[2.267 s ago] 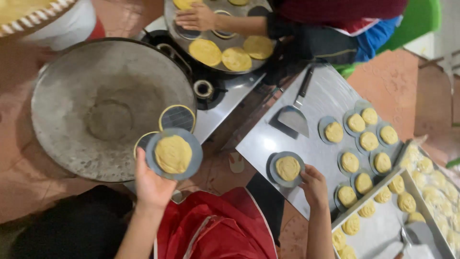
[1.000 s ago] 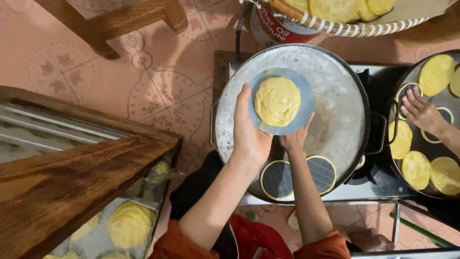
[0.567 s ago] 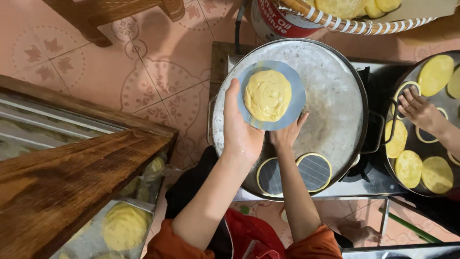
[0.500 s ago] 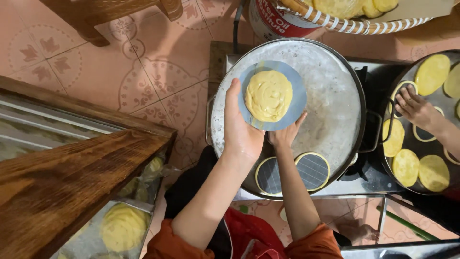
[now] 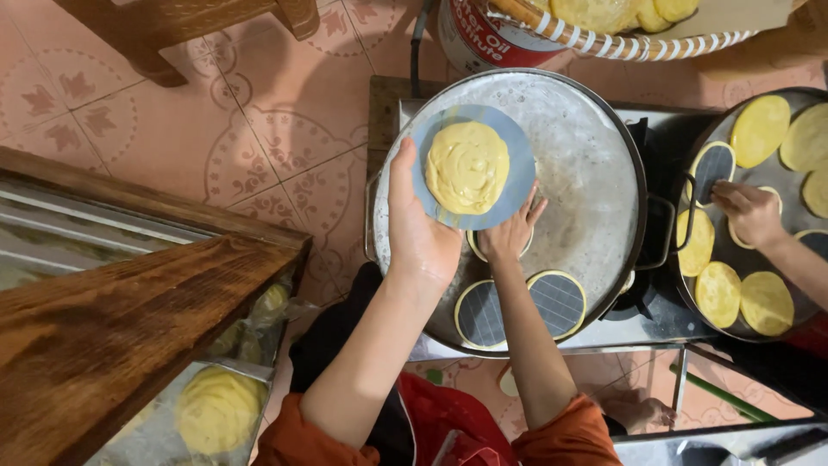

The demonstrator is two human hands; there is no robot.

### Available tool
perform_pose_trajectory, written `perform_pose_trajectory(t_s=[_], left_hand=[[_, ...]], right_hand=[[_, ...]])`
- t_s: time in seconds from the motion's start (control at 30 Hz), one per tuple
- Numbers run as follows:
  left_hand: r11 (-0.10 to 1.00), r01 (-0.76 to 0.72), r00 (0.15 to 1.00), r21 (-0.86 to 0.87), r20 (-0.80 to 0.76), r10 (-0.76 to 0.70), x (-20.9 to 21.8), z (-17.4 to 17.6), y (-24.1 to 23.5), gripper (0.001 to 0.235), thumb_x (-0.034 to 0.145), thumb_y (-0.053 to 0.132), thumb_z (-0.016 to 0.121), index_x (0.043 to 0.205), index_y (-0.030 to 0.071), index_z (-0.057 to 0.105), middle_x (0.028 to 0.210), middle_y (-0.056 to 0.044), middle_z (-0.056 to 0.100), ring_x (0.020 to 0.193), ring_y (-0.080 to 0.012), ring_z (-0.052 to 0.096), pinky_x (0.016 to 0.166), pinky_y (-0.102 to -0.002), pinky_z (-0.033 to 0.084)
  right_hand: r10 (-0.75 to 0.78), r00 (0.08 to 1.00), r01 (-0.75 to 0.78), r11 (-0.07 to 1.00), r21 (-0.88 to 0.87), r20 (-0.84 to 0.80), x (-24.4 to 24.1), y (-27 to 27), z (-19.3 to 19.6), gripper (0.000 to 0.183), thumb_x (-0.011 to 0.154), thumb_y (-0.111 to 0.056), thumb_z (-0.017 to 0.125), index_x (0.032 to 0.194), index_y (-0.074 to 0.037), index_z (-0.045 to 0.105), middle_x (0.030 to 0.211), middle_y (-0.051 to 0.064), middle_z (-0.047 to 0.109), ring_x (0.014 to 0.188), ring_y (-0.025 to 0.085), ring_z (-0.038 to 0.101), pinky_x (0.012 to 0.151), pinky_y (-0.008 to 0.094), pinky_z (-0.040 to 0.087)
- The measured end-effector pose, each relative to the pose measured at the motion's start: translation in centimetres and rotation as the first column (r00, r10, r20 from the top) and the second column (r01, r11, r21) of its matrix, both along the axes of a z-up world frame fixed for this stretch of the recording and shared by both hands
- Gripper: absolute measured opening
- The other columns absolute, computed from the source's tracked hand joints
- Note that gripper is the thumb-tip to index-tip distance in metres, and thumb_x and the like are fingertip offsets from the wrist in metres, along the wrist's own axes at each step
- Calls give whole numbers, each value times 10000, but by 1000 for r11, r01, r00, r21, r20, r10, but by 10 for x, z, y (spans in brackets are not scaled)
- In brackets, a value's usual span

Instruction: Preparing and cooking thin pastries on circular molds over a hot plate and arranging them for cooling.

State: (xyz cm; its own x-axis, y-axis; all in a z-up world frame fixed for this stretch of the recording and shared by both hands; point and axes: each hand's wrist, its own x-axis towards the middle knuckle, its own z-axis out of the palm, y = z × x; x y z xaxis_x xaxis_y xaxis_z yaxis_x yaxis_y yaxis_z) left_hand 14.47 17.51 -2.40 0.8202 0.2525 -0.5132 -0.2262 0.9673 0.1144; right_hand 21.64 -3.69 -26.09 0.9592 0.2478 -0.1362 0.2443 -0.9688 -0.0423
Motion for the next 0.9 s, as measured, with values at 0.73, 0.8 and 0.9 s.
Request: perform_pose_trajectory(t_s=[0.73, 0.8, 0.9], left_hand=[[998, -59, 996, 20, 74, 57, -1, -13, 22, 537, 1005, 488, 551, 1376, 99, 571, 1371, -49, 626, 1287, -218, 591, 1093, -437, 476], [997, -68, 995, 44, 70, 65, -4, -14, 25, 541, 1004, 495, 547, 1377, 103, 567, 1377, -51, 624, 1292, -222, 591, 1097, -446, 478], [998, -53, 998, 40, 23, 52, -6, -15, 30, 571, 981, 519, 540, 1381, 112, 572, 1385, -49, 626, 1292, -220, 595, 1086, -443, 480]], right_hand=[[206, 944, -102, 925, 365, -256, -37, -52, 2, 664, 1026, -191, 517, 1621, -78, 247, 1693, 271, 27, 1561, 487, 0, 1224, 610, 79], [224, 926, -108, 928, 356, -302, -37, -50, 13, 673, 978, -99, 549, 1606, -123, 306, 1698, 249, 82, 1564, 477, 56, 1232, 588, 136], [202, 966, -152, 949, 277, -161, -39, -39, 28, 803, 836, 132, 473, 1576, -180, 461, 1703, 212, 238, 1611, 429, 205, 1309, 487, 251]])
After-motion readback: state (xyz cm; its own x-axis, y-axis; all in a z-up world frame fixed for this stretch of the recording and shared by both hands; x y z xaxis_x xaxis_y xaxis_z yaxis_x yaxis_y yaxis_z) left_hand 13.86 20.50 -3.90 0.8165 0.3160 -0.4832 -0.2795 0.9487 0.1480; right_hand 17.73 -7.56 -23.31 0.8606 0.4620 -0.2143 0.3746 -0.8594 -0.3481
